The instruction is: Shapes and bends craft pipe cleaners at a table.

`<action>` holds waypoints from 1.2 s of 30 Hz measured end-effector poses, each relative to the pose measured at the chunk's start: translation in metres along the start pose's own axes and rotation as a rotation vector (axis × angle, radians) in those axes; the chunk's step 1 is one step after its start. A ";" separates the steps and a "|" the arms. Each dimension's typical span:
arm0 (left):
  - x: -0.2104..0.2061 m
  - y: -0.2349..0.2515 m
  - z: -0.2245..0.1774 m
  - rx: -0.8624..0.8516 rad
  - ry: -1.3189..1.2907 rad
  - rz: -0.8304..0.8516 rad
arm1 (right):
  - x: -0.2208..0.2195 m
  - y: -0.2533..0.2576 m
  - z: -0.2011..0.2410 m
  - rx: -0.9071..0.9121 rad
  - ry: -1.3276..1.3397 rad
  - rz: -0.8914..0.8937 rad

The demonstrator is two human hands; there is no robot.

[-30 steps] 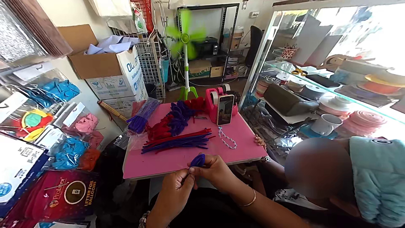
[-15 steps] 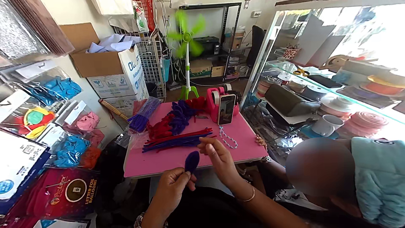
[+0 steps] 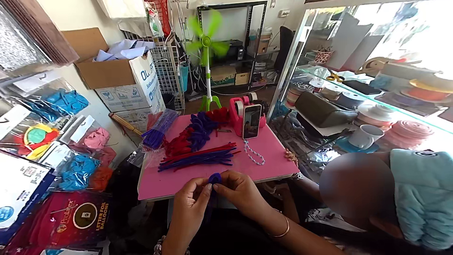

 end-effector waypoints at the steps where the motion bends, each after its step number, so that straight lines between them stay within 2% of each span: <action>1: -0.001 -0.001 0.000 -0.008 -0.009 0.001 | 0.000 -0.001 0.000 0.003 0.007 -0.007; 7: -0.004 -0.004 0.001 -0.003 -0.024 -0.028 | -0.002 -0.002 0.000 0.067 -0.015 -0.046; 12: -0.005 -0.003 0.000 0.103 -0.080 0.044 | -0.001 -0.001 0.000 0.034 0.039 -0.008; 21: -0.006 -0.003 0.003 0.054 0.023 -0.039 | -0.007 -0.001 -0.005 0.059 -0.063 -0.050; 27: -0.004 0.000 0.004 0.075 0.042 -0.057 | -0.004 -0.002 -0.001 -0.032 0.021 -0.002; 32: -0.007 -0.001 0.003 0.094 0.098 -0.017 | -0.005 -0.004 -0.005 0.055 -0.074 -0.078; 36: -0.005 -0.001 0.005 0.082 -0.030 0.066 | -0.004 -0.004 -0.003 0.031 -0.087 -0.075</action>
Point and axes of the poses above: each hand's wrist, its own y-axis towards the middle knuckle, its own x-axis out of the back of the hand, z = x × y, the point moved 2 cm from there along y, towards the middle knuckle, and after that the axes turned 10 degrees about x, right-handed, at the moved point
